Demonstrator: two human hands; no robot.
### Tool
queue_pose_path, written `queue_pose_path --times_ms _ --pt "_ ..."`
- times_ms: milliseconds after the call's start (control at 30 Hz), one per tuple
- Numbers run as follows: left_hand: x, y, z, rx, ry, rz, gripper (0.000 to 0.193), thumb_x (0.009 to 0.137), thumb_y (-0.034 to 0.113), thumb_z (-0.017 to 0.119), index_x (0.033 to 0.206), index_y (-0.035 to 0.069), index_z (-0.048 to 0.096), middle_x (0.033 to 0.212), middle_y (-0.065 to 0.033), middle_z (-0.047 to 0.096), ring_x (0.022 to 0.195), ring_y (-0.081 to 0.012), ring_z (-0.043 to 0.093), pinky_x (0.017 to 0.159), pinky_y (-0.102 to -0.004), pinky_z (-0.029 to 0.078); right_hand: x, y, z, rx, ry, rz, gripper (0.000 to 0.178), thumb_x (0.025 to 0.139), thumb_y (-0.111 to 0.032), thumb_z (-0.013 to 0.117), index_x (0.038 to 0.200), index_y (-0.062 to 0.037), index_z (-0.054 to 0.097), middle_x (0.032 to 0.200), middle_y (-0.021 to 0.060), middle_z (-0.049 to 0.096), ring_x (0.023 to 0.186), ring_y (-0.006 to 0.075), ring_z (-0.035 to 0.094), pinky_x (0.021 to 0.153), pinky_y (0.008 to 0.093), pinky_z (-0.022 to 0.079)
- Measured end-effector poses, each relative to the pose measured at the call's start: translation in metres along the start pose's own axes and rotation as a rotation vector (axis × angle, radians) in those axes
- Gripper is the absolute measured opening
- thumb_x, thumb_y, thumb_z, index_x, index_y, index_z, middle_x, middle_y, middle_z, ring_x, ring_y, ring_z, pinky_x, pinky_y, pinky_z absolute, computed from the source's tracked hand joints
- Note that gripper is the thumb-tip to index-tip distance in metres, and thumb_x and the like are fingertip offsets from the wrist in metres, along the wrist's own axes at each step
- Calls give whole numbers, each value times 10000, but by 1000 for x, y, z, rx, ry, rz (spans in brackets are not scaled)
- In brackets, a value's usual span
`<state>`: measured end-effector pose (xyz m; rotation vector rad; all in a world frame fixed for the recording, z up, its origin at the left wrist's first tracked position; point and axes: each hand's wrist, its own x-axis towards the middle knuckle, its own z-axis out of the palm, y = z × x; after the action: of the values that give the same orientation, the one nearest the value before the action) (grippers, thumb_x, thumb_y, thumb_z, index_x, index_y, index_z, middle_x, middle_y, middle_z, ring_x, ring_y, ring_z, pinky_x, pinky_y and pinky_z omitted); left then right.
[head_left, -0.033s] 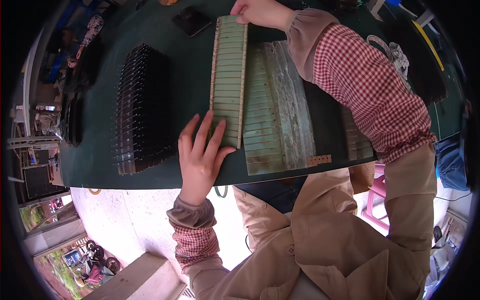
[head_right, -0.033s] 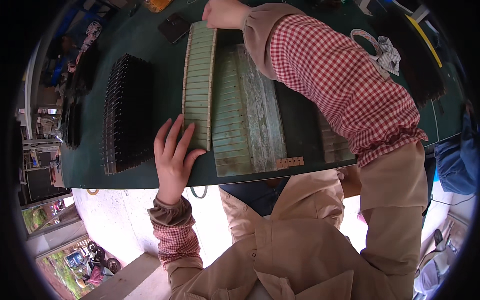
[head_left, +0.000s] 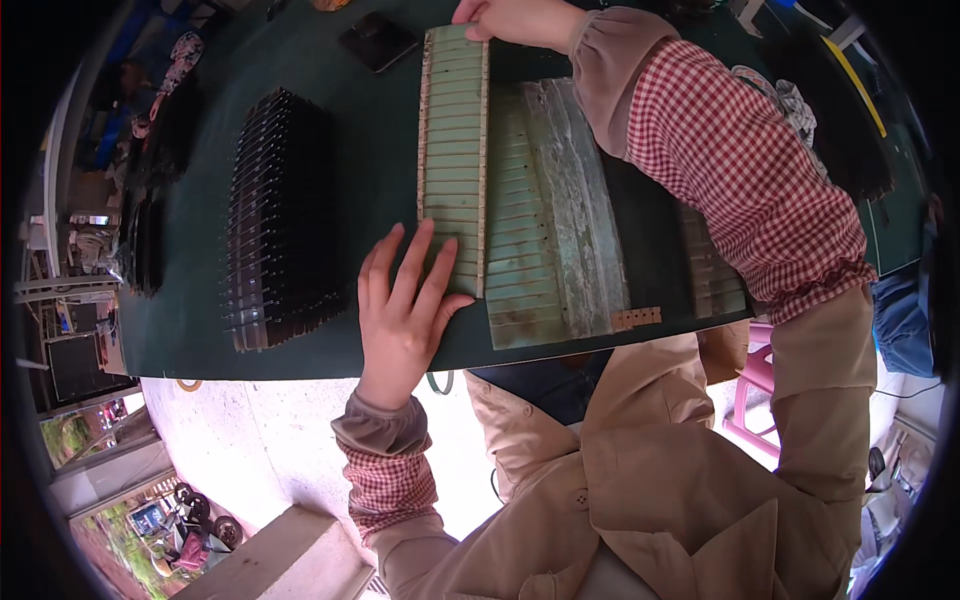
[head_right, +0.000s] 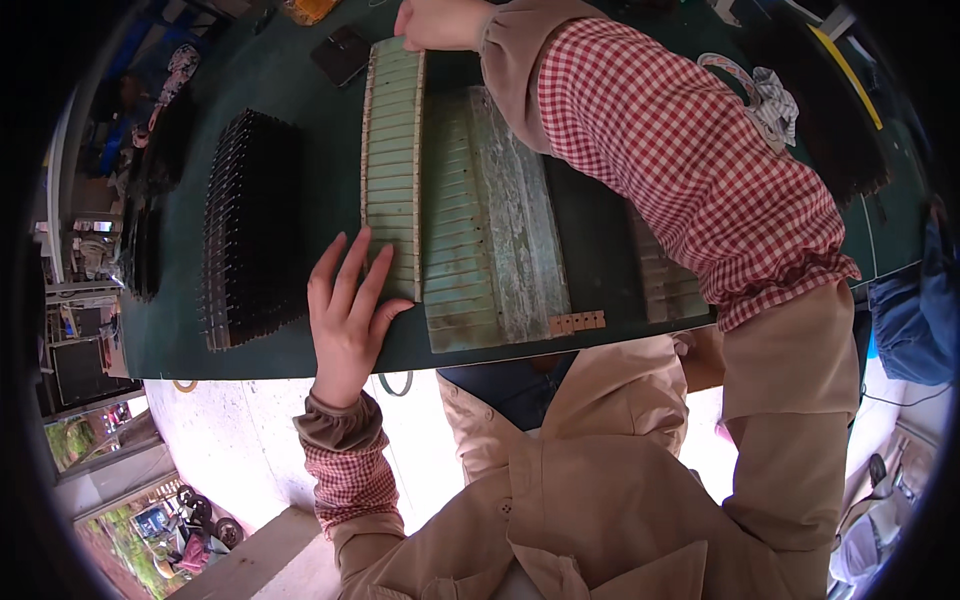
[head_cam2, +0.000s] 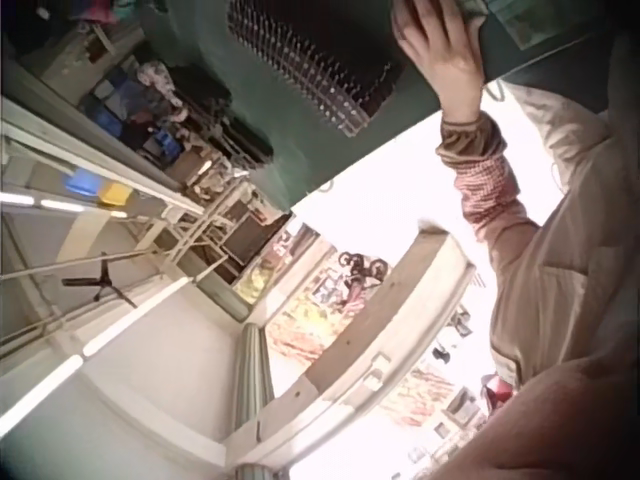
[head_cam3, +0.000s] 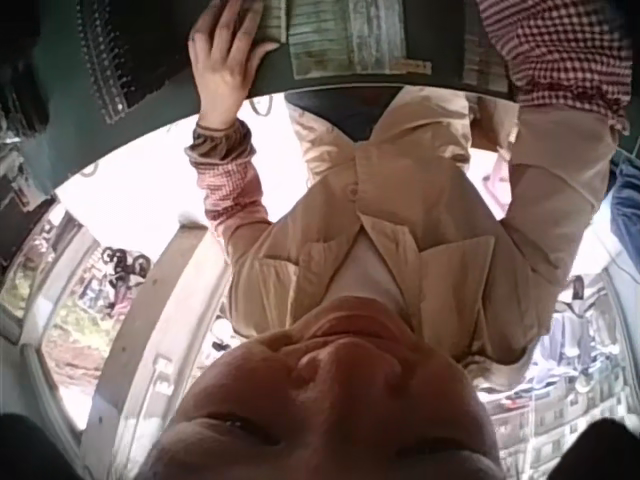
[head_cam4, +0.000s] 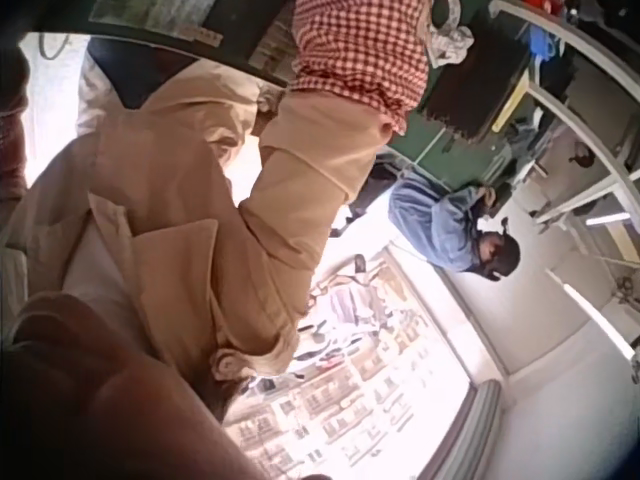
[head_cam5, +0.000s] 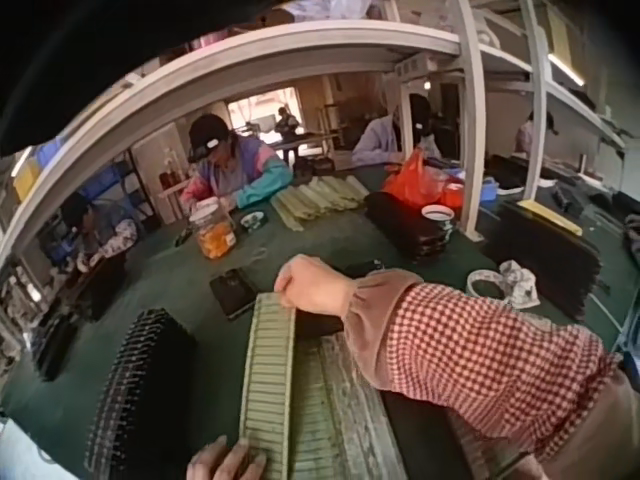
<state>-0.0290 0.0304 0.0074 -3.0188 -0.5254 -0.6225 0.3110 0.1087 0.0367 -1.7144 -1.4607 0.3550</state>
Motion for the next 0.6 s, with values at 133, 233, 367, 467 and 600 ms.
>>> queue_pose_path --times_ms 133,233,367,467,600 --pt "-4 -3 -2 63 12 160 484 801 290 700 1204 32 627 1341 -150 559 1250 -380 499 1001 -496 432 -6 -31 -27 53 -93 24 166 699 -12 675 844 -9 755 881 199 717 874 304 677 763 360 526" --pt "-2 7 0 -9 20 241 487 820 299 690 1207 14 619 1329 -158 569 1251 -388 506 1019 -515 421 -16 -31 -39 105 -125 85 177 686 -14 694 853 7 748 851 198 715 836 302 676 748 356 527" --pt "-6 31 7 -120 11 311 474 836 304 685 1195 0 620 1302 -163 588 1238 -378 527 1035 -528 418 -34 -27 -41 121 -118 132 190 679 -5 694 860 38 734 842 199 712 803 294 676 739 351 529" --pt "-5 57 12 -161 -2 318 461 838 293 690 1181 -8 625 1289 -168 595 1227 -374 540 1039 -530 421 -53 -16 -35 36 -135 89 181 694 -6 685 862 48 728 859 191 714 800 281 678 737 344 528" --pt "-2 75 15 -201 -36 271 443 827 262 707 1157 -24 633 1279 -177 599 1215 -383 549 1042 -531 424 -60 -4 -24 76 -185 87 186 717 -14 677 885 42 730 893 190 716 834 288 682 750 350 532"
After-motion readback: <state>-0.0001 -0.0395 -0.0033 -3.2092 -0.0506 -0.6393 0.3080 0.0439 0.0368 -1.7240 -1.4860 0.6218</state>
